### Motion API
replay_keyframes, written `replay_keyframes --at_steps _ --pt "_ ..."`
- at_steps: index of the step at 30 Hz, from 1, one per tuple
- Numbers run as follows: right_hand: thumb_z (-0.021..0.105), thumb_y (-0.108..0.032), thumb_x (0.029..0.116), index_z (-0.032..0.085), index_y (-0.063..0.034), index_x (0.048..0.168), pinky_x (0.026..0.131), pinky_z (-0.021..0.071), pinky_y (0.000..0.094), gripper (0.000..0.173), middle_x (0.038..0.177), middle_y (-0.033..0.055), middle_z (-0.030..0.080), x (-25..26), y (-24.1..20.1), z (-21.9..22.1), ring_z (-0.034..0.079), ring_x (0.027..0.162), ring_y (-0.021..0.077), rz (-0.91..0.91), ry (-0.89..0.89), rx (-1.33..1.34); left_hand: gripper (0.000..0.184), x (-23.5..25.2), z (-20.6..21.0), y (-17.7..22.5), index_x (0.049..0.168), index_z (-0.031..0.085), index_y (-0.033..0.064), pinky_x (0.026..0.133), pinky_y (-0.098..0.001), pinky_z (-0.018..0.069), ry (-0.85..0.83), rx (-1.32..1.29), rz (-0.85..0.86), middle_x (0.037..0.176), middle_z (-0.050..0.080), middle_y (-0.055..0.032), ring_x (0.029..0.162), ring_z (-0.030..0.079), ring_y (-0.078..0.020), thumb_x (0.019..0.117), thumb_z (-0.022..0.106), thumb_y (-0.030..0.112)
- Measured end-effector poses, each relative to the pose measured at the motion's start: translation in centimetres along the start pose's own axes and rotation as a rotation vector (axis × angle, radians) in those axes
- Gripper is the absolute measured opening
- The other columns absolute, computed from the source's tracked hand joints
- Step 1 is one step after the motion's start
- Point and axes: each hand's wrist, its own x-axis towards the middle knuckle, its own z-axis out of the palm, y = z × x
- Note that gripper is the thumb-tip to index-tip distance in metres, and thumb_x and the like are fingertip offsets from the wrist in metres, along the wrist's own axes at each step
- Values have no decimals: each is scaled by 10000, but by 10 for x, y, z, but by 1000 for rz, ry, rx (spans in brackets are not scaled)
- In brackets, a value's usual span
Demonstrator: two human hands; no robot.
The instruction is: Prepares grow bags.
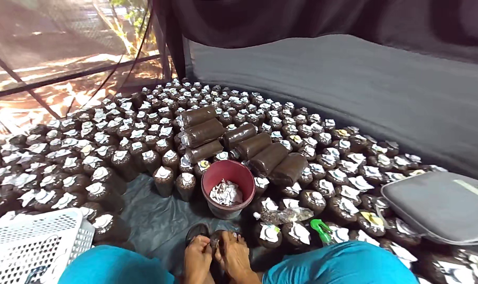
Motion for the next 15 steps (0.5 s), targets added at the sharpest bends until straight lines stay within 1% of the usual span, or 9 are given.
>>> replay_keyframes --at_steps 1,3,5,6,8,10,12,13,15 --pt "588 -402 943 562 -101 1370 870 560 557 524 1325 155 648 -1 0 0 697 1073 364 10 16 11 216 -1 1 5 1095 747 32 900 -416 581 -12 36 71 1034 741 -113 938 719 -219 900 674 91" --pt "626 -352 917 556 -109 1383 867 551 578 530 1302 152 664 -6 1 1 696 1061 378 14 56 60 276 -3 5 17 1163 748 63 937 -410 570 -105 157 124 1120 726 -110 1001 707 -219 902 678 119" --pt "598 -305 939 486 -164 1493 895 545 594 582 1360 128 646 -8 3 2 691 1093 378 10 63 84 362 -1 10 30 1256 718 85 996 -462 539 -216 318 123 1266 681 -137 1120 677 -276 901 674 138" --pt "591 -293 947 443 -191 1541 914 541 596 620 1389 117 635 -7 5 3 688 1109 375 4 71 93 383 2 13 36 1284 698 85 1007 -484 531 -255 395 123 1329 647 -154 1164 660 -305 906 660 132" --pt "612 -319 928 380 -244 1591 916 545 590 706 1404 98 630 -7 8 4 688 1113 363 -8 93 104 396 7 18 47 1314 674 78 1014 -500 527 -300 512 124 1403 596 -169 1215 636 -332 921 630 112" --pt "648 -339 904 314 -275 1621 924 537 591 794 1415 97 618 -10 9 0 670 1139 368 -15 73 119 390 12 19 51 1302 678 65 1026 -489 522 -330 579 133 1398 597 -166 1226 629 -325 917 629 104" --pt "705 -337 843 287 -275 1630 941 527 594 893 1428 88 611 -14 7 -9 662 1153 367 -31 56 125 369 23 16 51 1249 701 59 1023 -498 518 -349 597 146 1344 636 -158 1212 636 -315 890 653 131" --pt "729 -346 823 296 -263 1624 963 516 592 914 1429 87 611 -17 6 -13 659 1161 363 -45 42 120 373 28 11 52 1237 700 51 1034 -500 509 -368 599 142 1327 644 -157 1219 631 -313 880 669 151" --pt "745 -317 816 398 -200 1552 1039 462 600 823 1394 108 632 -26 6 -24 647 1192 357 -46 -15 116 381 42 0 49 1184 719 57 1021 -500 512 -399 566 152 1265 666 -151 1183 640 -303 842 724 224"
